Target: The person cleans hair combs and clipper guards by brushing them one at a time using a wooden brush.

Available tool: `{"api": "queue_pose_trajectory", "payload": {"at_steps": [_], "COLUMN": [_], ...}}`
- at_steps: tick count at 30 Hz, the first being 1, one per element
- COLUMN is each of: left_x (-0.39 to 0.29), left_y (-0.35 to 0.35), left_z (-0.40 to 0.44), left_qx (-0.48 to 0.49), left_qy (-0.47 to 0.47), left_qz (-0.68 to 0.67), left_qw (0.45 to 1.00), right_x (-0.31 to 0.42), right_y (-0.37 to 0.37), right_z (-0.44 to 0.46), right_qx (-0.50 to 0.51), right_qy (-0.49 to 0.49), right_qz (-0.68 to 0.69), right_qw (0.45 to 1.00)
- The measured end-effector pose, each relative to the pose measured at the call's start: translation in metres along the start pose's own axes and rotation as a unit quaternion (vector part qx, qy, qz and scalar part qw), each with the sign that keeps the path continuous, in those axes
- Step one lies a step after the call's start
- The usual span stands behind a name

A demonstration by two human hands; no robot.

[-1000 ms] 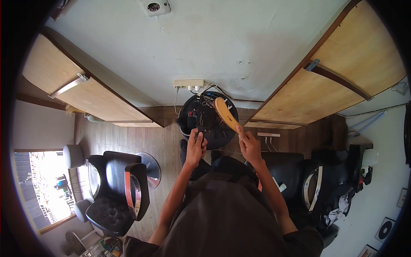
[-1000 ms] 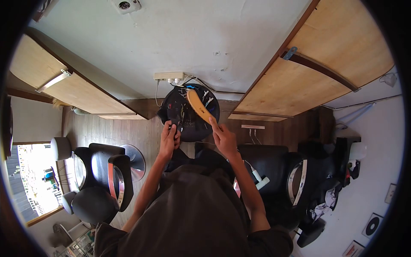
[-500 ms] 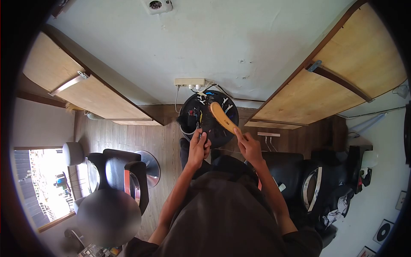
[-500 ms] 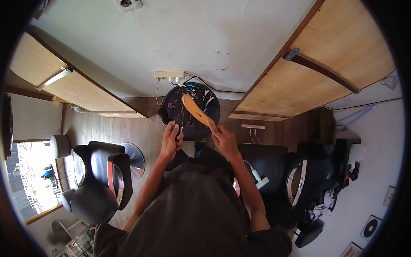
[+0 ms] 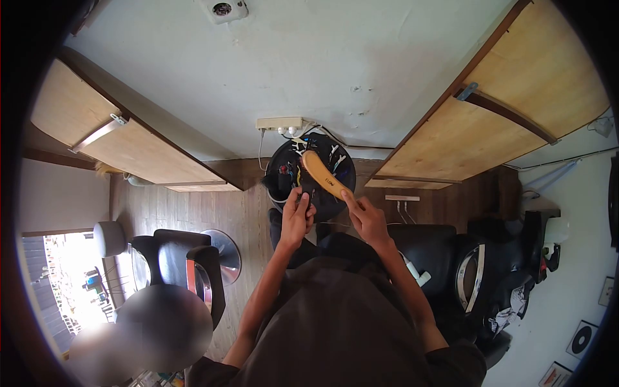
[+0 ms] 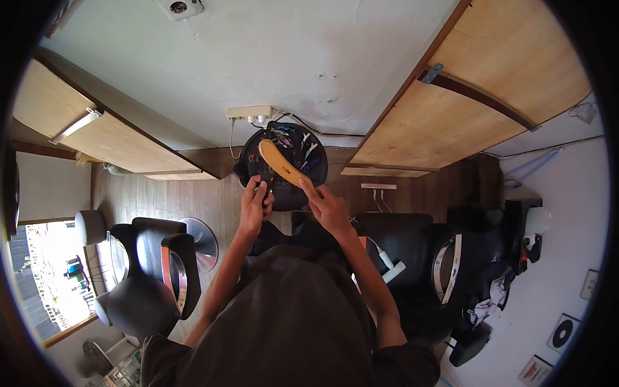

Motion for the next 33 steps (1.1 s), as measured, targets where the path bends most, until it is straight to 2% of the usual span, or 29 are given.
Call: {"api": "queue_pose_trajectory", "payload": {"at_steps": [10,15,17,26,29,33], "left_x": [-0.007,0.004,-0.001,-0.009,-0.007,0.009], "left_y": [-0.001,0.0,-0.002,0.005,0.007,0.004], "left_z": [-0.001,0.005,0.002,-0.005,-0.005,-0.003], "left_qx": [-0.011,0.006,-0.001,-0.007,-0.015,-0.03], "left_qy": [-0.014,-0.069,-0.056,-0.033,-0.045,-0.081], "left_qz": [-0.002,0.101,0.081,0.043,0.043,0.074], "left_qw": [1.0,0.992,0.995,0.999,0.998,0.994], "right_x": [-0.019,-0.001,0.002,-0.019,-0.024,0.006], "right_y": [0.024,0.023,0.019,0.023,0.023,0.026], "right_z": [-0.016,0.0,0.0,-0.026,-0.03,-0.018], "right_qx": [-0.022,-0.023,0.007,0.008,0.002,-0.005], "right_qy": [0.012,0.035,0.051,0.041,0.027,0.012], "right_qz": [-0.001,0.005,0.007,-0.031,-0.017,0.01], "right_qw": [1.0,0.999,0.999,0.999,0.999,1.0]}}
Point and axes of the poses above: each hand's wrist, its own z-axis towards the middle knuckle, its own y-axis out of the back of the hand, x = y × z, the point moved 1 cm from there along z, towards the middle knuckle, and after that the axes turned 6 degrees about -z, right-handed, at the moved point
